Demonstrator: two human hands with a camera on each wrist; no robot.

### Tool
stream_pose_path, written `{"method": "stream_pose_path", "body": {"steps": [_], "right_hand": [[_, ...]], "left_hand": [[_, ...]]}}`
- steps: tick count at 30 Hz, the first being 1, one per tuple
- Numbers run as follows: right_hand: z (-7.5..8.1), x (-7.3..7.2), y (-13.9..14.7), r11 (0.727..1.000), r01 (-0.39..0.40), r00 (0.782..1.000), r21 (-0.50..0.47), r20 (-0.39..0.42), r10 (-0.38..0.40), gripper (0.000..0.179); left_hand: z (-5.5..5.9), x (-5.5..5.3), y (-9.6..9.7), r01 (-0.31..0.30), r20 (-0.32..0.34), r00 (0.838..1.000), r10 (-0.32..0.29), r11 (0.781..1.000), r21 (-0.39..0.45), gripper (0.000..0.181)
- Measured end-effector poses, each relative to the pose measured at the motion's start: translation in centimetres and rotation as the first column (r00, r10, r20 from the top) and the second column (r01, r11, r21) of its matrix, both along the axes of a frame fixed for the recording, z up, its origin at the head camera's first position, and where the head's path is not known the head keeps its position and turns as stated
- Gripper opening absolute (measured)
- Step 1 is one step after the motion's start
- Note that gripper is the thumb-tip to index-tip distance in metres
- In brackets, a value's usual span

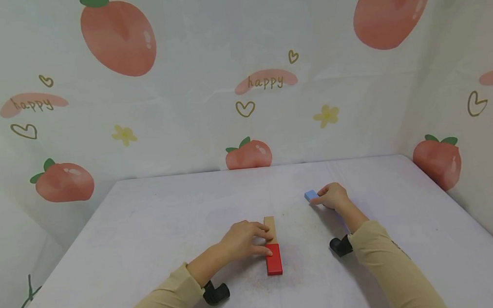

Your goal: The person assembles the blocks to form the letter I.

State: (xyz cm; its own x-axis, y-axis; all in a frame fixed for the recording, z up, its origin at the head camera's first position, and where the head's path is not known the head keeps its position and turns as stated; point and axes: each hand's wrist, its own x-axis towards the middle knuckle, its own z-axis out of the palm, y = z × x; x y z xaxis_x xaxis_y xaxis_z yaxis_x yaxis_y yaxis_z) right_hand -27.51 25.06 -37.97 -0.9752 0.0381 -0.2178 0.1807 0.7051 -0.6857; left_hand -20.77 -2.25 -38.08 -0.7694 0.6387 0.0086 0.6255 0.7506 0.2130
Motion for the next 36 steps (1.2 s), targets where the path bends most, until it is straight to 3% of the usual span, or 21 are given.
{"method": "stream_pose_path", "body": {"steps": [21, 22, 28, 29, 36], "right_hand": [[0.0, -0.15, -0.13, 1.0, 0.017, 1.0, -0.003, -0.013, -0.017, 0.043], [0.02, -0.14, -0.16, 1.0, 0.015, 1.0, -0.003, -0.016, -0.015, 0.043], [0.27, 0.03, -0.4, 1.0, -0.01, 1.0, -0.014, -0.027, 0.009, 0.044], [0.29, 0.05, -0.46, 1.0, -0.014, 1.0, -0.018, -0.028, 0.014, 0.045], [0.48, 0.3, -1.0, 0.999, -0.031, 0.998, -0.037, -0.048, 0.029, 0.045]], "left_hand": [[0.08, 0.06, -0.09, 0.008, -0.001, 1.0, -0.008, 1.0, 0.015, 0.035], [-0.6, -0.32, -0.19, 0.026, -0.022, 0.999, -0.026, 0.999, 0.026, 0.036], [-0.65, -0.33, -0.24, 0.03, -0.021, 0.999, -0.03, 0.999, 0.035, 0.036], [0.04, 0.07, -0.15, 0.011, 0.001, 1.0, -0.011, 1.0, 0.024, 0.035], [0.23, 0.23, -0.03, -0.011, 0.017, 1.0, 0.011, 1.0, 0.004, 0.037]]}}
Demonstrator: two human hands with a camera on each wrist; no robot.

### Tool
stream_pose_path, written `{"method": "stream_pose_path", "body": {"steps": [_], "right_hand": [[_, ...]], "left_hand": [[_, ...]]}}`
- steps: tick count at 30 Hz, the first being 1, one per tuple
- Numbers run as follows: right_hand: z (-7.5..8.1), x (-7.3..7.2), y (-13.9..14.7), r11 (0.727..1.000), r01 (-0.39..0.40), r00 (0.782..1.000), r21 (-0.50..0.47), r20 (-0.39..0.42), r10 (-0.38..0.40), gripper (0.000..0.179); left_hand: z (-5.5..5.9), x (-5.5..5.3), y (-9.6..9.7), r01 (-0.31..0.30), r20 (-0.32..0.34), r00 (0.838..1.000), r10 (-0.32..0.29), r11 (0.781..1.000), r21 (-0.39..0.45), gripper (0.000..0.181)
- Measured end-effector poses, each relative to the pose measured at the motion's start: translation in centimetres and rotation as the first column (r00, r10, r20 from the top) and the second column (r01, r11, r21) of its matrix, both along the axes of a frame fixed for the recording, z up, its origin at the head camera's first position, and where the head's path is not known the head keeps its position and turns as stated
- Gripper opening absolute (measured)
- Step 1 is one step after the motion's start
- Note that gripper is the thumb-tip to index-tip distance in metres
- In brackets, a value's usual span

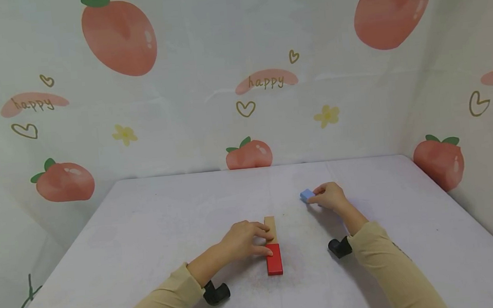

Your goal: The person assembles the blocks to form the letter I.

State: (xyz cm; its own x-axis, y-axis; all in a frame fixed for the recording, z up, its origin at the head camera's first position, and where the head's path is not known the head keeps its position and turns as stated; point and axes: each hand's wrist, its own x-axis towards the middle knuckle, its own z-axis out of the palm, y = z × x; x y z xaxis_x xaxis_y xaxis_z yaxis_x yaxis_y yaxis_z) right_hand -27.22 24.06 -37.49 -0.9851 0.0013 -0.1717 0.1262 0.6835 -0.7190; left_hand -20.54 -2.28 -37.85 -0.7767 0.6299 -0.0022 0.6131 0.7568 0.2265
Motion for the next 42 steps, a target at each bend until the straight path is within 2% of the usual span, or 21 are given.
{"method": "stream_pose_path", "body": {"steps": [15, 22, 29, 42], "right_hand": [[0.2, 0.2, -1.3, 0.999, -0.033, 0.999, -0.017, -0.036, 0.033, 0.045], [-1.0, -0.7, -0.9, 0.991, -0.099, 0.993, -0.088, -0.078, 0.092, 0.045], [0.2, 0.2, -2.6, 0.998, -0.038, 0.998, -0.045, -0.041, 0.036, 0.041], [0.0, 0.0, -3.5, 0.996, -0.081, 0.995, -0.041, -0.06, 0.079, 0.039]], "left_hand": [[0.1, 0.1, 0.0, -0.003, 0.015, 1.0, 0.002, 1.0, 0.007, 0.037], [-0.1, 0.0, 0.0, -0.003, 0.007, 1.0, 0.003, 1.0, 0.011, 0.037], [-0.1, -0.2, 0.0, 0.002, 0.006, 1.0, -0.002, 1.0, 0.008, 0.037], [-0.1, -0.3, 0.1, 0.009, -0.007, 1.0, -0.009, 1.0, -0.007, 0.037]]}}
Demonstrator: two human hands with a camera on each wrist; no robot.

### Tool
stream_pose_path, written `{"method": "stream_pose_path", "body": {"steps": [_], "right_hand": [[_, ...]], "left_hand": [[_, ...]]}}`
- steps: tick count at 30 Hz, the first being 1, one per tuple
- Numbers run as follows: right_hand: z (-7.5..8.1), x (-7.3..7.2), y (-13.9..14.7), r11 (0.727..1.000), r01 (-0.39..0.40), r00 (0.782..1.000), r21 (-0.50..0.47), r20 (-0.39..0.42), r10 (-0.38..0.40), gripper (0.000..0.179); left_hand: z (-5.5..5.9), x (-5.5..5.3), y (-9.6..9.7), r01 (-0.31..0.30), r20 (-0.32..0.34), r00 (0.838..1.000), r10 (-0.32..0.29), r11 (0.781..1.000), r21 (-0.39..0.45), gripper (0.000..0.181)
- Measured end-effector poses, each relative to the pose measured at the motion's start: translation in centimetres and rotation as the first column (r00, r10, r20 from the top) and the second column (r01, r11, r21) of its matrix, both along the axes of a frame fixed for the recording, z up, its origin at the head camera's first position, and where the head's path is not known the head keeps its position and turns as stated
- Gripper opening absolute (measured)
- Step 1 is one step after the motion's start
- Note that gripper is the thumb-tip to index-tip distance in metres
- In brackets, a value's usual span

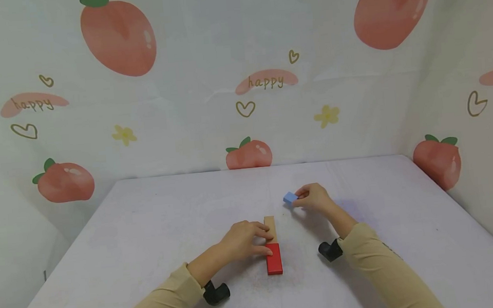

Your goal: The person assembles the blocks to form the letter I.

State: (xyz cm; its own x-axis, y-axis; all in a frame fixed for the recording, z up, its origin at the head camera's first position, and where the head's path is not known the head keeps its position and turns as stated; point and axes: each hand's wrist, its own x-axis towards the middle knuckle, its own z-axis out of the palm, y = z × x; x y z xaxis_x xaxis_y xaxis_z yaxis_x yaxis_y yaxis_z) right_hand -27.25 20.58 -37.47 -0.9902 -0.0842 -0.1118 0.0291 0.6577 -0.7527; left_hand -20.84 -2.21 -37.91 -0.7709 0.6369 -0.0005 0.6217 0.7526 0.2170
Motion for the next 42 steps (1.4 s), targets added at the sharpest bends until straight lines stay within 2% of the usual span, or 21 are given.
{"method": "stream_pose_path", "body": {"steps": [13, 35, 42], "right_hand": [[-0.5, 0.0, -1.0, 0.999, -0.024, 0.999, 0.024, -0.021, 0.025, 0.034], [-0.9, -0.3, -2.2, 0.994, -0.074, 0.997, 0.077, -0.032, 0.077, 0.031], [-0.6, -0.2, -2.7, 0.993, -0.085, 0.996, 0.086, -0.007, 0.086, 0.03]], "left_hand": [[0.0, 0.0, -0.1, -0.003, 0.025, 1.0, 0.003, 1.0, 0.0, 0.037], [0.0, -0.1, -0.2, 0.002, 0.014, 1.0, -0.002, 1.0, 0.003, 0.036], [0.1, -0.2, -0.2, 0.003, 0.006, 1.0, -0.003, 1.0, -0.001, 0.036]]}}
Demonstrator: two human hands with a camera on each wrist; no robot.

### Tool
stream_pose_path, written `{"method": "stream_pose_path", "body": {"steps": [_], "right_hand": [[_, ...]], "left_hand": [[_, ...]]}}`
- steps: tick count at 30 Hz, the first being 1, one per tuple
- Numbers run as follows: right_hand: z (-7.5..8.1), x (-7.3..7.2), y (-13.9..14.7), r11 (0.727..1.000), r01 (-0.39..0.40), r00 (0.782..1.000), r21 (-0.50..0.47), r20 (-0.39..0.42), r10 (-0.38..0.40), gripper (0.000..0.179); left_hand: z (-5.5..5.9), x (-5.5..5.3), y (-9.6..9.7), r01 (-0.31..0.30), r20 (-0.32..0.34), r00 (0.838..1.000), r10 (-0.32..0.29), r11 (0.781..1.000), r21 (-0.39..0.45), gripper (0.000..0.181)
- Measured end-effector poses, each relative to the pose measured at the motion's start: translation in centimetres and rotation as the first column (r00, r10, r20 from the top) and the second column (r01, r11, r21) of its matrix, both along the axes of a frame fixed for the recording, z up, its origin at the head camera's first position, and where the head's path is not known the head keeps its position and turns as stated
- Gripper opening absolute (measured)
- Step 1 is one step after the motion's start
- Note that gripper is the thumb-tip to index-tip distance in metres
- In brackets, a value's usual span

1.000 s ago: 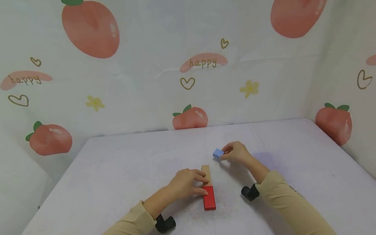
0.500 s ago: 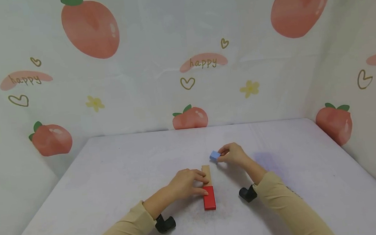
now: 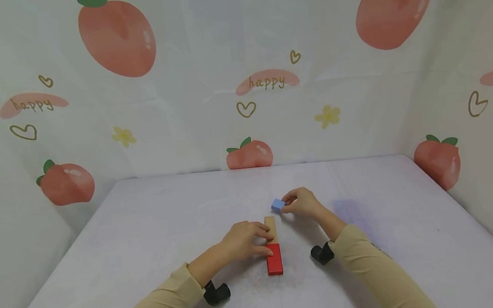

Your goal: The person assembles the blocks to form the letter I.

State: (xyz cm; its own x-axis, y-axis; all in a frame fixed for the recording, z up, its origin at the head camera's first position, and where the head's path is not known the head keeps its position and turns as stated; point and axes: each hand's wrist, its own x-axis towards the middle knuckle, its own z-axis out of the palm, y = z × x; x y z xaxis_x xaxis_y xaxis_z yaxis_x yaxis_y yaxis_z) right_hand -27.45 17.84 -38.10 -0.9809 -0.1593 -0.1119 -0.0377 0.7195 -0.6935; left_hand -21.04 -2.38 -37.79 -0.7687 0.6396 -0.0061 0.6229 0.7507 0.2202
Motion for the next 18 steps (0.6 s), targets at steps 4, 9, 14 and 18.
{"method": "stream_pose_path", "body": {"steps": [4, 9, 14, 18], "right_hand": [[0.06, -0.06, -0.15, 1.0, -0.011, 1.0, 0.006, 0.001, 0.011, 0.03], [-0.09, -0.26, -0.21, 0.998, -0.066, 0.997, -0.007, -0.042, 0.066, 0.03], [-0.27, -0.61, -0.33, 0.995, -0.098, 0.994, 0.001, -0.049, 0.098, 0.029], [-0.46, -0.84, -0.48, 0.993, -0.119, 0.991, 0.011, -0.053, 0.119, 0.029]], "left_hand": [[0.04, -0.02, -0.02, 0.003, -0.002, 1.0, -0.003, 1.0, 0.004, 0.036], [-0.07, -0.04, 0.0, 0.006, -0.006, 1.0, -0.006, 1.0, 0.009, 0.036], [-0.3, -0.12, 0.07, -0.004, 0.003, 1.0, 0.004, 1.0, 0.013, 0.035], [-0.46, -0.15, 0.15, -0.006, 0.008, 1.0, 0.006, 1.0, 0.01, 0.034]]}}
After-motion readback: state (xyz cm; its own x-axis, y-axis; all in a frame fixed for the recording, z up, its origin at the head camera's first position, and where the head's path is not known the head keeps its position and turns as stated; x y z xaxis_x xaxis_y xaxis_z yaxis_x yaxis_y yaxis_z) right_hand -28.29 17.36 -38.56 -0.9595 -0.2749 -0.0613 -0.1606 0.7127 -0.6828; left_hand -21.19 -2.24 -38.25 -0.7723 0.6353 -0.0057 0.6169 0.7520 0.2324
